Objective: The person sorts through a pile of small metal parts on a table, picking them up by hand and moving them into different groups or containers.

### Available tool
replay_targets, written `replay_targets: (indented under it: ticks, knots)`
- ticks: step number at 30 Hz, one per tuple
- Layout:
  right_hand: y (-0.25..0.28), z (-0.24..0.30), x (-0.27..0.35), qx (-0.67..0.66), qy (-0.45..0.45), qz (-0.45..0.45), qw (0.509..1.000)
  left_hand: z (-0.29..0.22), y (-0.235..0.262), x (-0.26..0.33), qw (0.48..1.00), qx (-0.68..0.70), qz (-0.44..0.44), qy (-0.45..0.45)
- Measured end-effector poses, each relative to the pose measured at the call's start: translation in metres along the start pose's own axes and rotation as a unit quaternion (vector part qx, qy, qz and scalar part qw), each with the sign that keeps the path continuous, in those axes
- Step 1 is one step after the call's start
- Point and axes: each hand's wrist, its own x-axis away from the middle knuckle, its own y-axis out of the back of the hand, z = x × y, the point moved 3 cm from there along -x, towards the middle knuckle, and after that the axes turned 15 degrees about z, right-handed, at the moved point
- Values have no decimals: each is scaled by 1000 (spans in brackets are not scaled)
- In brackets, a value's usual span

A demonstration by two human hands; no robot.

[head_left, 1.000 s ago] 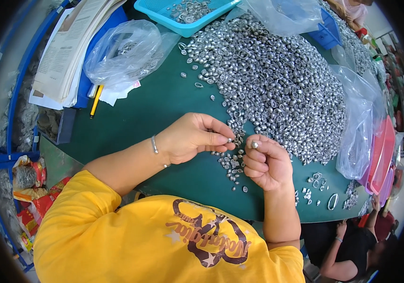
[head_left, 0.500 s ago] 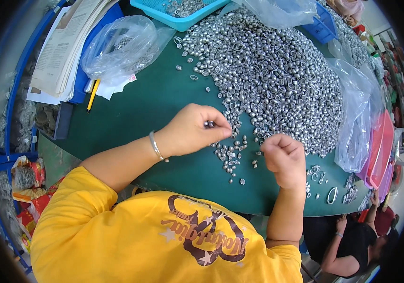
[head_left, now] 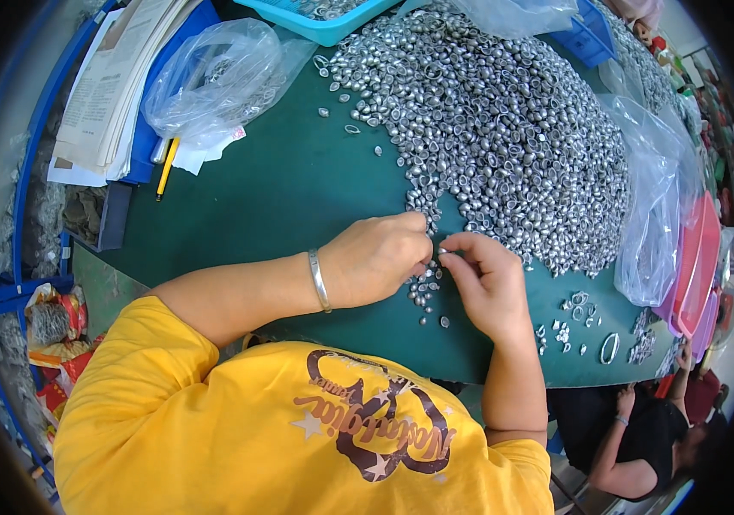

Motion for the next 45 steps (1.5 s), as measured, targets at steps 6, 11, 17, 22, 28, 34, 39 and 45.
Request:
replay_targets:
  ticks: [6, 11, 17, 22, 28, 34, 39, 45]
  knots:
    - [10, -2, 4, -255, 3, 61, 965, 0, 2, 2, 1000, -9, 11, -26]
    - [11, -12, 8, -526, 64, 83, 844, 5, 9, 2, 877, 468, 76, 75]
    - [25, -7, -1, -703, 166, 75, 688, 16, 13, 2, 681, 729, 15, 68]
    - [20, -14, 2, -183, -60, -62, 979, 16, 11, 1, 668, 734, -21, 121]
    - [8, 2, -2, 59, 3, -47, 997, 25, 10, 5, 667, 737, -35, 109]
    - [0, 21, -4, -7, 39, -101, 994, 26, 2, 4, 599, 794, 8, 100]
    - [-6, 25, -5, 25, 135, -103, 985, 23, -6, 5, 586, 805, 54, 83]
    - [-8, -3, -1, -456, 4, -89, 885, 18, 1, 4, 581, 809, 18, 88]
